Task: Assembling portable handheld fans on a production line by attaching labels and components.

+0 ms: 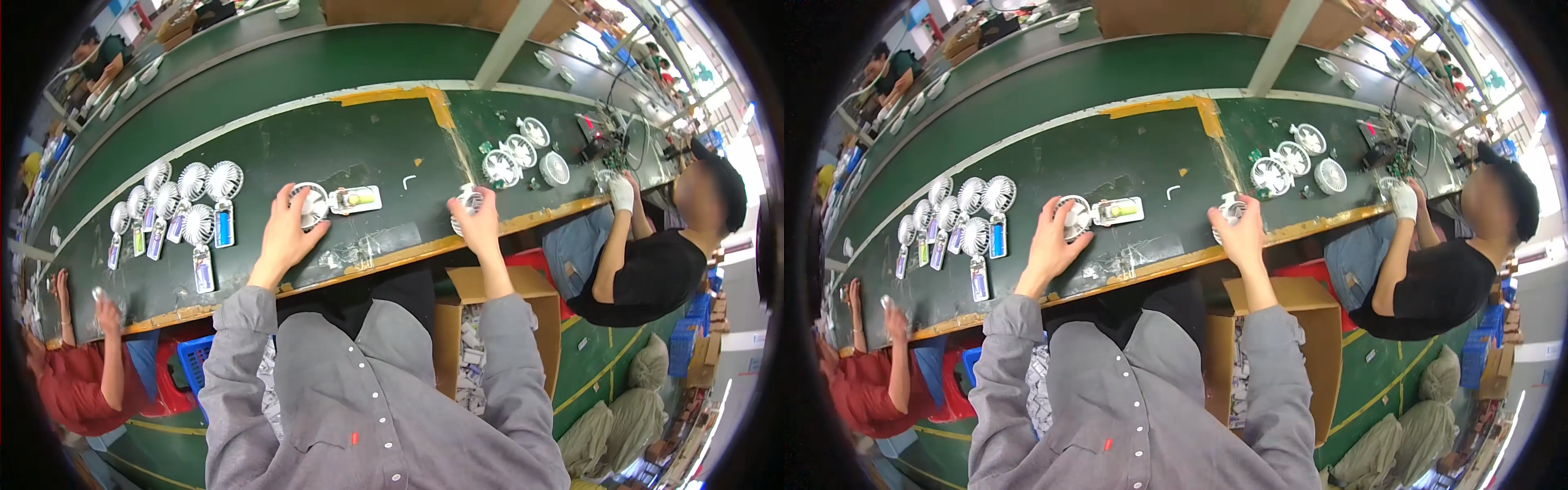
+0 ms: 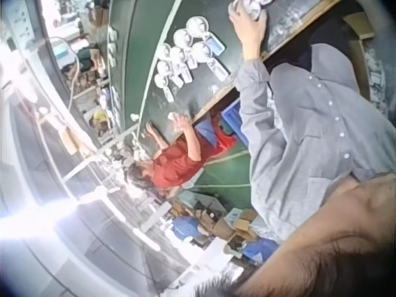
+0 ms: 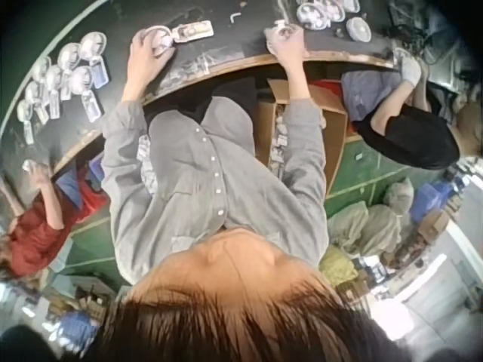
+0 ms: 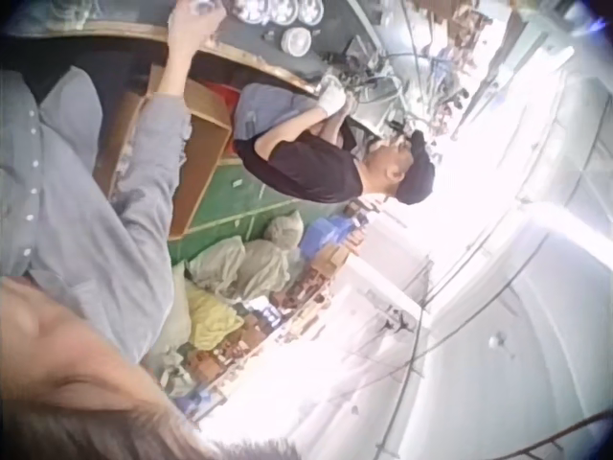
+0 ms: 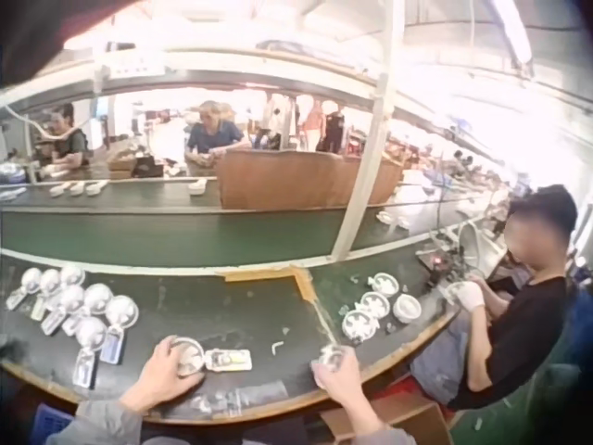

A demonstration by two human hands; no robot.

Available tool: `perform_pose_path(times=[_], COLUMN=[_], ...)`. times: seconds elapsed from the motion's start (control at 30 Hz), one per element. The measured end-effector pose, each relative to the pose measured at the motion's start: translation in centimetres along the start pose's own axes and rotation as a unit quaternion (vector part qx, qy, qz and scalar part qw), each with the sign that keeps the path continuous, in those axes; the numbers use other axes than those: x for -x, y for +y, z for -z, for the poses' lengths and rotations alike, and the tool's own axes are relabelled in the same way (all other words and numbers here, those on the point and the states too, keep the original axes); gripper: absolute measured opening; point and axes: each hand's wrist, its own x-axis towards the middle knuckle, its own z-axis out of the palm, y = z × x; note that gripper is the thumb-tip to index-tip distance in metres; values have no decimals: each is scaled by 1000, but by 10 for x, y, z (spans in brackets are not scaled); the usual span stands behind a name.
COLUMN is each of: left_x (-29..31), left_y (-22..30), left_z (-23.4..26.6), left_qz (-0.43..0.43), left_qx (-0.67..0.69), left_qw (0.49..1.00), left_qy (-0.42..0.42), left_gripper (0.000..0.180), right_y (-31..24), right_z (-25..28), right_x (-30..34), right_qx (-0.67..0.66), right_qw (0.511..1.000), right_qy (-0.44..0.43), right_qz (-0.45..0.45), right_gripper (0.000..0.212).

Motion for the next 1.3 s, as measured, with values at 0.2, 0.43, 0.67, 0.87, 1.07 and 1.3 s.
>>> perform_pose_path(times=[0.2,0.43,0.67,0.87,1.07,1.3], left_x=[14,38,63,71,77,85], left_y=[34,67,107,107,113,112], left_z=[27,55,48,46,49,59], left_qz=[-11,-53,-49,-83,-138,-167], left_qx=[137,186,308,233,190,188], left_qw=[989,980,947,963,966,960], left_qy=[58,42,-73,-103,-106,-122], left_gripper=[65,65,58,64,65,65], right_y=[-5,-78,-87,-79,-72,-84], right_z=[5,-20,-30,0,10,6], right_x=[-49,7,134,165,173,172], right_qx=[367,28,-255,-462,-577,-574], right_qw=[923,943,947,867,777,763], right_qy=[-6,-35,-165,-168,-181,-157], right_qz=[113,330,102,-79,-177,-255], right_gripper=[67,65,31,28,46,45])
